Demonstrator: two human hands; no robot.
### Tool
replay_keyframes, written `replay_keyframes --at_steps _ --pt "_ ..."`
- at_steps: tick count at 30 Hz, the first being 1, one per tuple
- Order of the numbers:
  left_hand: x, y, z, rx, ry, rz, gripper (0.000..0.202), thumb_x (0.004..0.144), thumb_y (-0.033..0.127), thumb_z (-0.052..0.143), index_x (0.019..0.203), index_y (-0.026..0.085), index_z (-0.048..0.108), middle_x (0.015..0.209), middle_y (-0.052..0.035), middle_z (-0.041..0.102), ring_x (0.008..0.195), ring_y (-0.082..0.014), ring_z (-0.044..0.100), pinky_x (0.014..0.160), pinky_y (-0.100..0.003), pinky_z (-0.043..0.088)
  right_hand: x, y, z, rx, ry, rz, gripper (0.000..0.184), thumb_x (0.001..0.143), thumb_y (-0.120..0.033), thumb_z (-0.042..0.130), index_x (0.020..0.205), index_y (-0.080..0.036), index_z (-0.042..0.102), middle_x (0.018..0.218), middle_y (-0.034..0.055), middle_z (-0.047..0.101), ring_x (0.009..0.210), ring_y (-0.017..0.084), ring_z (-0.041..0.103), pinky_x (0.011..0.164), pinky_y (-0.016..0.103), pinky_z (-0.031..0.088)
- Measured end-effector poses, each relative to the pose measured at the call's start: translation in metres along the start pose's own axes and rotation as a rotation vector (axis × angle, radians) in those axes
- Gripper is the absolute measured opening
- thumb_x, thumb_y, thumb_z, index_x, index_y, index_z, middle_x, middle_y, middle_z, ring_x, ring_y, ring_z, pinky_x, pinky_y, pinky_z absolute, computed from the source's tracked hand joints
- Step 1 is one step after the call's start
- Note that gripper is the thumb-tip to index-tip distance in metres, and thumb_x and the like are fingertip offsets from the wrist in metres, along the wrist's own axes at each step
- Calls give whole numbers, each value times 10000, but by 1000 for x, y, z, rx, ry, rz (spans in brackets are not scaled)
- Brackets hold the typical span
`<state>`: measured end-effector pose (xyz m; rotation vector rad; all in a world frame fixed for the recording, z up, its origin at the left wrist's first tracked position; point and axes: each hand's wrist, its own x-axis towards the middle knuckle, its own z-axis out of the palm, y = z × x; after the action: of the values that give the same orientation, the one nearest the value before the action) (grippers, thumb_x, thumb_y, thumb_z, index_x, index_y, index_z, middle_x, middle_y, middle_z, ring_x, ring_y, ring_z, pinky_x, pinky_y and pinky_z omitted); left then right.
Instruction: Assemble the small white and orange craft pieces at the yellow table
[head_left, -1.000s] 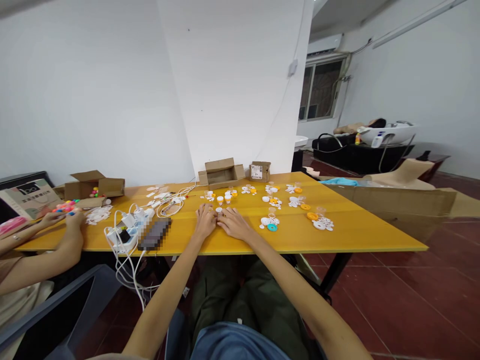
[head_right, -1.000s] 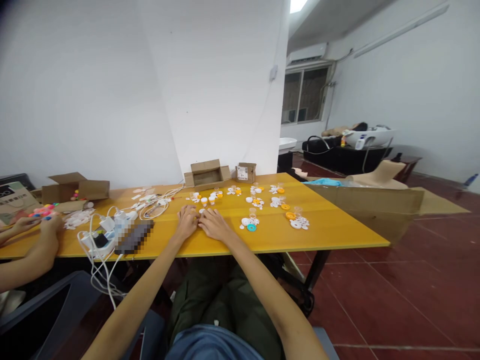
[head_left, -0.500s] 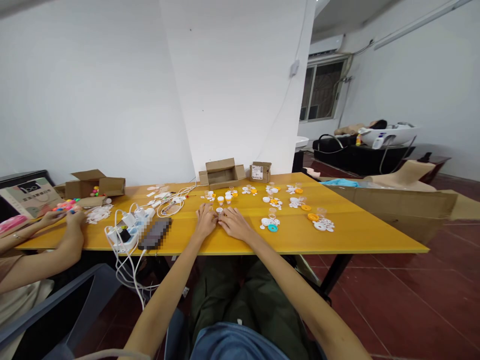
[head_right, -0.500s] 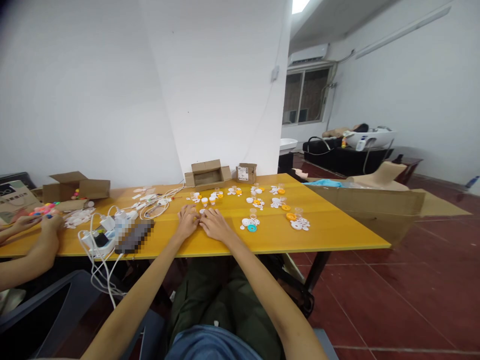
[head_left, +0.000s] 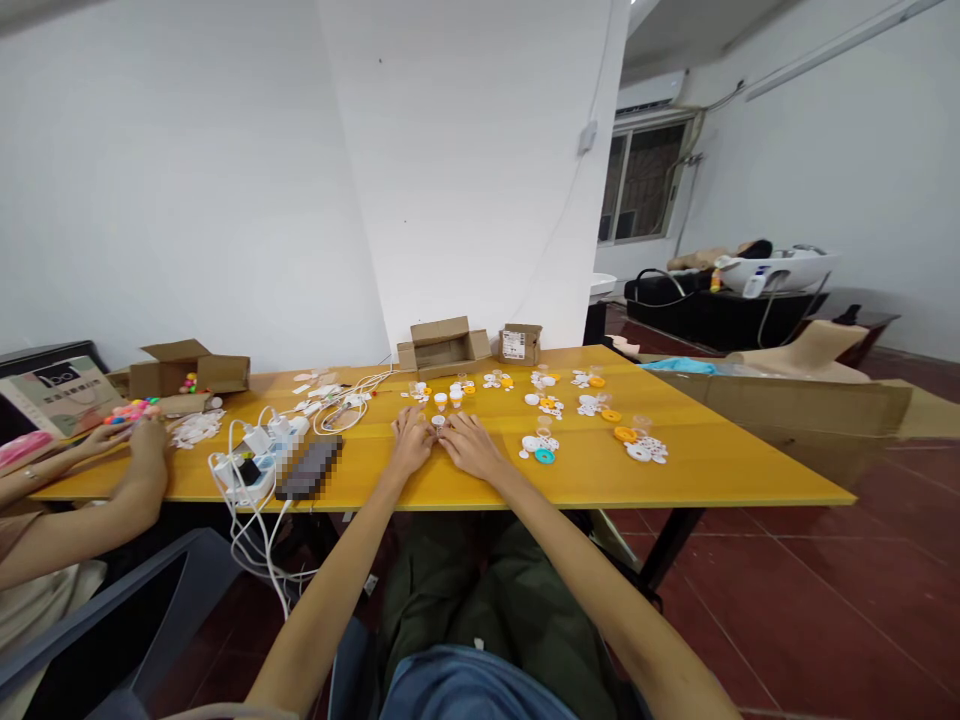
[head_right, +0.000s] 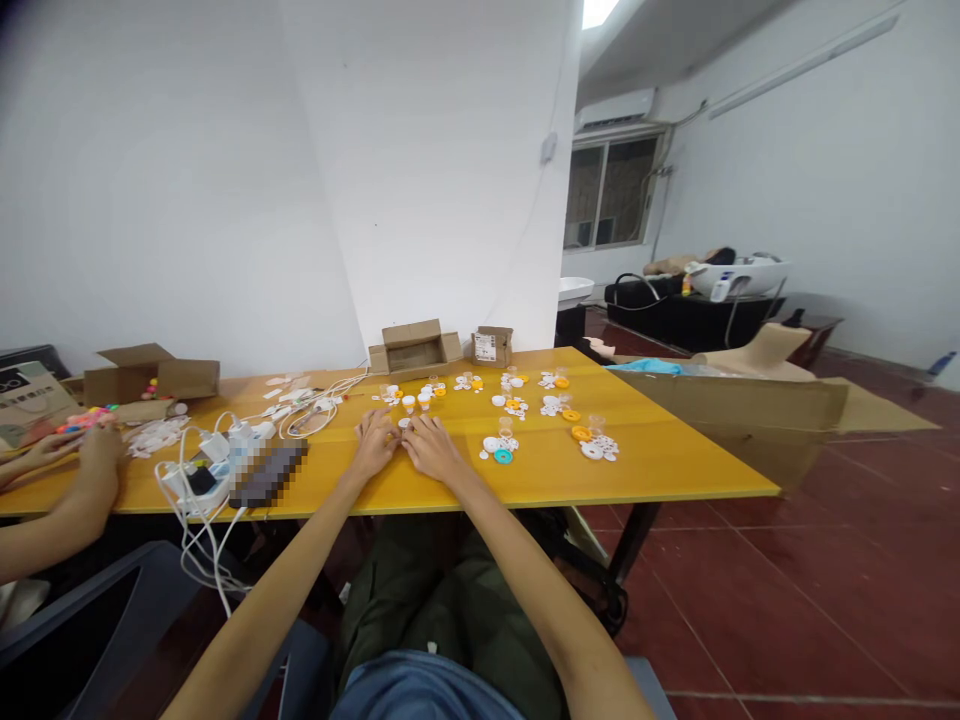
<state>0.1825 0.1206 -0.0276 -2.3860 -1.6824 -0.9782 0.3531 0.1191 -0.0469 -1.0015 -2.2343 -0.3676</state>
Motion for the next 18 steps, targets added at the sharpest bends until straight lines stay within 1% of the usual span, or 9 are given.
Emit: replay_keyframes --at_steps 10,18 --pt "-1 9 -7 30 -38 16 143 824 131 641 774 236 723 1456 -74 557 1397 -346 400 1104 -567 367 1 -3 -3 -7 -14 10 190 1004 -242 520 1028 -213 706 1044 112 650 1006 254 537 873 386 429" --pt "-2 8 -5 17 -6 34 147 828 139 639 820 242 743 1458 -81 556 1393 -348 410 1110 -552 360 1 -4 -5 -30 -13 14 189 1002 -238 527 1036 -205 710 1050 113 658 1006 251 541 873 381 431"
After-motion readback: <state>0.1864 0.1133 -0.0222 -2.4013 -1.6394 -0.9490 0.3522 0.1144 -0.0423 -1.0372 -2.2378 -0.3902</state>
